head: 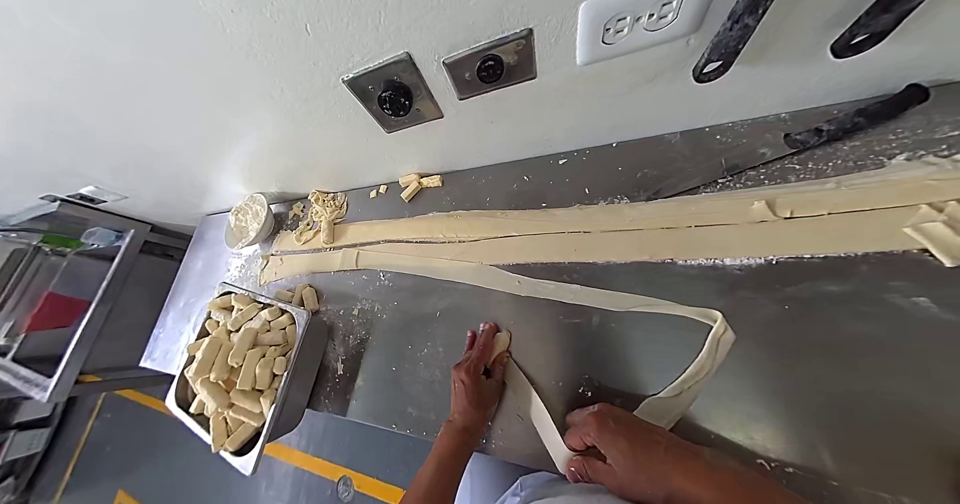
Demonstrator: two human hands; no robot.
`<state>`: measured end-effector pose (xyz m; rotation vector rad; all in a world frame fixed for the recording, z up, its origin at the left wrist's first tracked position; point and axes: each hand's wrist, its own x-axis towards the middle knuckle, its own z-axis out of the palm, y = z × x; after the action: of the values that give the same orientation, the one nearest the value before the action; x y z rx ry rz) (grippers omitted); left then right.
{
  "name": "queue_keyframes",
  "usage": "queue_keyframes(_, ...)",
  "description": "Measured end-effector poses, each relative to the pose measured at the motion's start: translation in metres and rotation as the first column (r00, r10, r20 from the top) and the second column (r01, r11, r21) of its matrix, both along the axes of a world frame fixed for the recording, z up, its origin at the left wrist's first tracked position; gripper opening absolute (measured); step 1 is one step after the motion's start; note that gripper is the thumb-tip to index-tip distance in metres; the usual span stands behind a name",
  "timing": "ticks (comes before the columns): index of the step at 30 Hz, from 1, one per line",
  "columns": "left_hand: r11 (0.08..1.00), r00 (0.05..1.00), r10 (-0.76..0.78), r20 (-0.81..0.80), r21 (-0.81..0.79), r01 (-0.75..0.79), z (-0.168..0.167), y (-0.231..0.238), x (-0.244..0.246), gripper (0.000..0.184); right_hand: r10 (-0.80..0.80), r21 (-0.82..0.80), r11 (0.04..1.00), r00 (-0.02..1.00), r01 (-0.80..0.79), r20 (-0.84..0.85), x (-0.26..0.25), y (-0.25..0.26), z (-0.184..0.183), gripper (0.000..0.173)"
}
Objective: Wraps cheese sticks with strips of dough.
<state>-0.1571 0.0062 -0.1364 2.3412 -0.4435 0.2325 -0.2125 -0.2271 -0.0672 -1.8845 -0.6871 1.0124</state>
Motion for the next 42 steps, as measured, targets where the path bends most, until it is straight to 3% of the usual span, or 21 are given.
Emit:
queue_keyframes(4,0.997,0.999,-0.038,0.033,0.062,0.036,0.002,-0.002,-0.005,0.032,-0.001,0.035,0.999,1.0,0.002,-0.02,-0.003,0.001,-0.003,0.04)
queue_keyframes(6,0.99,0.993,-0.115,0.008,0.078,0.114,0.005,0.001,-0.008,0.037,-0.011,0.038,0.999,0.999,0.013,-0.047,-0.003,-0.001,-0.004,0.04)
queue_keyframes(11,0.999,0.999,-0.035,-0.034,-0.006,0.034,0.001,-0.002,-0.006,0.059,-0.04,0.043,0.998,0.991,0.046,-0.129,-0.004,-0.002,-0.004,0.04)
queue_keyframes(14,0.999,0.999,0.039,-0.014,0.02,-0.039,0.005,-0.011,-0.005,0.05,-0.06,0.032,0.997,0.983,0.067,-0.175,-0.005,-0.004,-0.003,0.039)
queue_keyframes(18,0.988,0.991,-0.137,0.002,0.079,0.136,0.005,-0.004,-0.011,0.041,-0.122,0.027,0.991,0.966,0.131,-0.23,-0.005,-0.006,-0.007,0.04)
queue_keyframes(23,0.998,0.997,-0.057,-0.047,-0.034,0.055,-0.002,-0.007,-0.009,0.061,-0.226,0.024,0.969,0.928,0.244,-0.295,-0.004,-0.006,-0.012,0.04)
queue_keyframes(26,1.0,1.0,-0.018,-0.011,-0.02,0.018,0.001,-0.009,-0.009,0.048,-0.27,-0.003,0.959,0.911,0.283,-0.311,-0.001,-0.006,-0.014,0.039)
queue_keyframes(30,0.985,0.987,-0.162,0.006,0.064,0.162,0.0,0.002,-0.018,0.043,-0.356,-0.044,0.93,0.869,0.364,-0.345,0.003,-0.007,-0.016,0.036)
queue_keyframes(34,0.995,0.995,-0.101,-0.017,-0.003,0.101,-0.005,0.0,-0.018,0.053,-0.383,-0.044,0.918,0.85,0.395,-0.362,0.004,-0.006,-0.018,0.035)
queue_keyframes(39,1.0,0.999,-0.02,0.031,-0.02,0.021,-0.001,-0.002,-0.017,0.04,-0.379,-0.114,0.925,0.855,0.363,-0.352,0.007,-0.006,-0.014,0.035)
queue_keyframes(42,0.987,0.987,-0.162,0.023,0.019,0.161,-0.002,0.006,-0.024,0.039,-0.394,-0.134,0.919,0.869,0.371,-0.298,0.011,-0.009,-0.013,0.036)
